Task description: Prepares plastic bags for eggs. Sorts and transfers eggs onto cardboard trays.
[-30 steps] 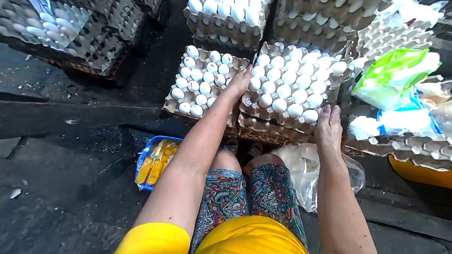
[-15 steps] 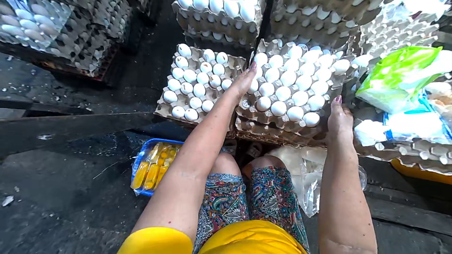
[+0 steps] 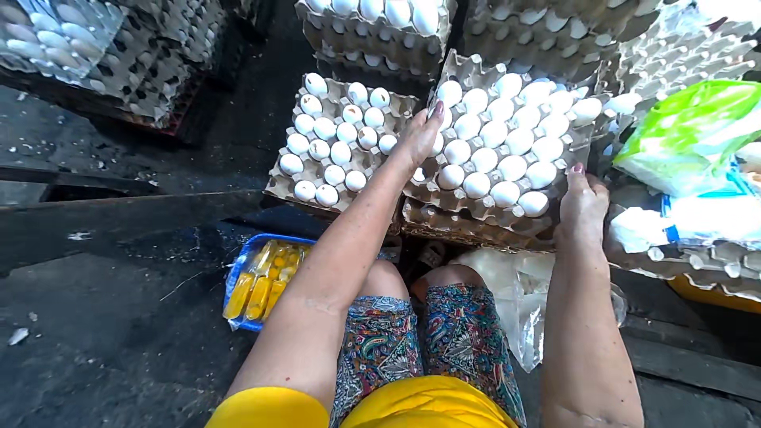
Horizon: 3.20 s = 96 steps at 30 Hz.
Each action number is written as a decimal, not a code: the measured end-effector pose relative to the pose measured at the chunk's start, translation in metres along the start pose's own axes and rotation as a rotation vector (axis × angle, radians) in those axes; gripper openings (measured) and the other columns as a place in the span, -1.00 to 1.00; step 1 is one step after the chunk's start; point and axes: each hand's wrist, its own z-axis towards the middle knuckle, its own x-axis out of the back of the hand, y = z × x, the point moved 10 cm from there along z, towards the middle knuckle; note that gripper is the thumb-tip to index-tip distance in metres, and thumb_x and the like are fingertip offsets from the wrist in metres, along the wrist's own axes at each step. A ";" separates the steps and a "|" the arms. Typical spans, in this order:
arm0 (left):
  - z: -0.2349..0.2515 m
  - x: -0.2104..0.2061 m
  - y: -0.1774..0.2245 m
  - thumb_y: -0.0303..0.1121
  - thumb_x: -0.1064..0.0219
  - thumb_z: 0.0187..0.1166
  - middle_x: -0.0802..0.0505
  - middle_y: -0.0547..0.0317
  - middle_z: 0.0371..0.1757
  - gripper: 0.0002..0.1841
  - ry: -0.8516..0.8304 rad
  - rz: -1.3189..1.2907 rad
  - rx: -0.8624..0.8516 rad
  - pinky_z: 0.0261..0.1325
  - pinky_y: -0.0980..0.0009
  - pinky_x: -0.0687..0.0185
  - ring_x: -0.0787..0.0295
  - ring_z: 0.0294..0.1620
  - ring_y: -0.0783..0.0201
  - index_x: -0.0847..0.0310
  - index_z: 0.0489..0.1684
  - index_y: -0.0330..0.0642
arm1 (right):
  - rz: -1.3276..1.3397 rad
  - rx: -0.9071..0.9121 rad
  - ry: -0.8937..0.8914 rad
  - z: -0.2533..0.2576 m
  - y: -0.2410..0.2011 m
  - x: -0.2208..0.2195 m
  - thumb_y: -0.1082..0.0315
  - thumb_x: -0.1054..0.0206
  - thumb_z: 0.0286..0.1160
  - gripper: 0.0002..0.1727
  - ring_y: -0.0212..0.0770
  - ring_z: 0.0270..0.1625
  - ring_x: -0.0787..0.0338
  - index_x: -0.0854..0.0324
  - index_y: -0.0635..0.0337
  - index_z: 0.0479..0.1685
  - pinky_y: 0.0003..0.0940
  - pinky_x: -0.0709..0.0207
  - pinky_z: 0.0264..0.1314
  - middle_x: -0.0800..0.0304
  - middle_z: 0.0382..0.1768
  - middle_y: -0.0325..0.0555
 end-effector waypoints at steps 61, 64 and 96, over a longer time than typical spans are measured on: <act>-0.379 0.131 -0.094 -0.11 0.16 0.83 -0.43 -0.25 0.69 -0.33 0.730 0.023 -0.034 0.69 0.41 -0.31 -0.42 0.65 0.31 -0.11 0.72 -0.54 | -0.081 0.436 -0.633 -0.250 0.014 -0.049 0.01 -0.16 0.70 -0.31 0.15 0.50 -0.61 -0.40 0.43 0.58 0.06 -0.48 0.55 -0.59 0.45 0.30; -0.374 0.099 -0.101 -0.16 0.14 0.82 -0.40 -0.34 0.69 -0.34 0.653 0.018 -0.061 0.70 0.44 -0.28 -0.40 0.67 0.29 -0.09 0.71 -0.60 | -0.057 0.398 -0.556 -0.248 0.049 -0.016 0.01 -0.16 0.72 -0.29 0.10 0.53 -0.61 -0.36 0.47 0.61 -0.02 -0.49 0.58 -0.56 0.48 0.34; -0.247 -0.003 -0.147 -0.01 0.12 0.86 -0.68 -0.12 0.44 -0.39 0.213 -0.269 0.194 0.53 0.24 -0.49 -0.61 0.44 0.25 -0.42 0.61 -0.31 | 0.136 0.138 -0.233 -0.203 0.133 0.070 0.20 -0.12 0.71 -0.35 -0.37 0.37 -0.64 -0.22 0.63 0.55 -0.53 -0.52 0.43 -0.56 0.37 0.25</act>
